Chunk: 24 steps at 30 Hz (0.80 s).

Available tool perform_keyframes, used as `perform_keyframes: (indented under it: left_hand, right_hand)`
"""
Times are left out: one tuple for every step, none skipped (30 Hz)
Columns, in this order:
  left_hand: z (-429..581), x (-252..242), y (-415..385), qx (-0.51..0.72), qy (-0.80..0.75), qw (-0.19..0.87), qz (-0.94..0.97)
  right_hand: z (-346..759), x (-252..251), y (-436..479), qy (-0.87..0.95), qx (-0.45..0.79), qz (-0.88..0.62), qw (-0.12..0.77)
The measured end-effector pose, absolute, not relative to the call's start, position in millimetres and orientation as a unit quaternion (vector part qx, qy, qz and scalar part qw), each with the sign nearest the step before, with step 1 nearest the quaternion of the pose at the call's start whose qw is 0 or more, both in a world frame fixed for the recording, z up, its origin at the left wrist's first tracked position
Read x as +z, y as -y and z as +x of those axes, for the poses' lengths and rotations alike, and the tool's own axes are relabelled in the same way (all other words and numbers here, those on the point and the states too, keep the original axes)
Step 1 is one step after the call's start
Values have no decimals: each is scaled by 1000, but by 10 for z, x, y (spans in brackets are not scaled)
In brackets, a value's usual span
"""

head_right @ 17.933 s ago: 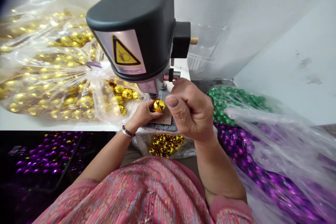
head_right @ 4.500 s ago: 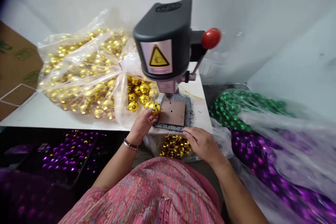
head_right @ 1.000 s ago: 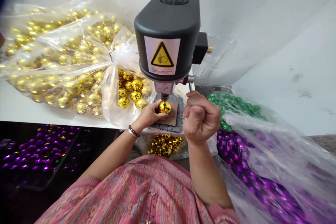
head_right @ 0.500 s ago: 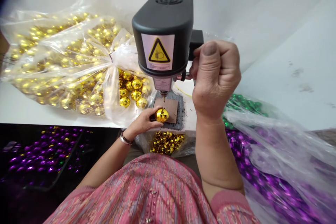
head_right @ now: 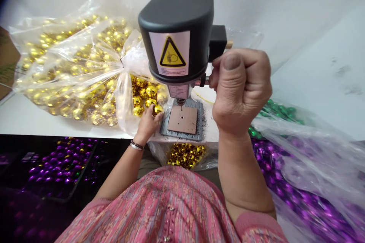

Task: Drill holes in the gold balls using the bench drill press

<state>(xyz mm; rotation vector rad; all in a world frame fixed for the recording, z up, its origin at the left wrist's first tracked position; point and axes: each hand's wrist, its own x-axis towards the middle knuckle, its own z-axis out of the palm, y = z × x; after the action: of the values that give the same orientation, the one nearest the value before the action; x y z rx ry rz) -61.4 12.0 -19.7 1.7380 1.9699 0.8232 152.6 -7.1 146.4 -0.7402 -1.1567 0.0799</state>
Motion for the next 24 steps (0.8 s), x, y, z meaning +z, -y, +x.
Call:
perform_keyframes:
  left_hand:
    - [-612,-198,-132,285,-700,209,621]
    - [-611,-199,-143,281,-697,226,620]
    - [-611,-201,-153,282,-694,245,616]
    - [-613,-205,-160,290,-691,262,608]
    - [-616,-211,-160,305,-687,275,599]
    - [-619,-217,-151,329,-682,282,590]
    - [-624,-221,-132,361,-674,280,580]
    - [-628,-220,-102,397,-661,277,573]
    - [-633,-211,-63,431,-641,279,571]
    - [-638,-193,-18,459,-614,291,573]
    - [-642,-166,30,478,-581,318,577]
    - [-644,-131,78,491,-545,361,577]
    - [-642,-93,122,497,-505,417,569]
    - [-636,-54,159,499,-466,480,551]
    - [-626,-20,186,500,-429,541,523]
    - [-610,7,204,498,-397,597,488]
    - [-591,25,212,493,-371,643,453]
    - [-570,33,212,487,-350,680,422]
    - [-547,33,207,482,-334,707,395]
    - [-525,26,197,480,-321,727,372]
    - [-503,17,185,482,-311,740,352]
    - [-482,7,173,486,-303,749,333]
    - [-462,-2,163,492,-298,754,318]
    - [-444,-10,154,499,-298,754,306]
  right_hand:
    - [1529,1462,78,534,41,-346,770]
    - [1531,1460,85,533,44,-347,770]
    - [1534,1459,91,533,47,-343,772]
    - [1536,1459,98,532,47,-338,774]
    - [1538,1459,105,532,47,-339,775]
    - [1540,1460,112,532,46,-345,772]
    - [1541,1461,120,534,46,-356,765]
    - [1541,1461,127,535,47,-370,758]
    - [1541,1461,133,536,49,-379,753]
    - [1540,1459,137,536,50,-377,753]
    - [1539,1457,139,535,52,-368,759]
    - [1537,1452,139,532,54,-359,765]
    - [1535,1446,137,529,56,-352,770]
    - [1534,1439,135,527,59,-350,772]
    - [1535,1431,131,526,61,-351,772]
    - [1538,1423,126,526,61,-352,771]
    - [1545,1416,119,530,58,-349,771]
    - [1555,1412,109,538,53,-340,770]
    - [1567,1414,95,546,48,-330,769]
    - [1581,1424,77,553,43,-322,767]
    - [1595,1444,53,559,38,-316,766]
    - [1608,1473,21,563,36,-315,763]
    - [1621,1512,-19,564,35,-318,762]
    - [1632,1559,-69,563,36,-319,762]
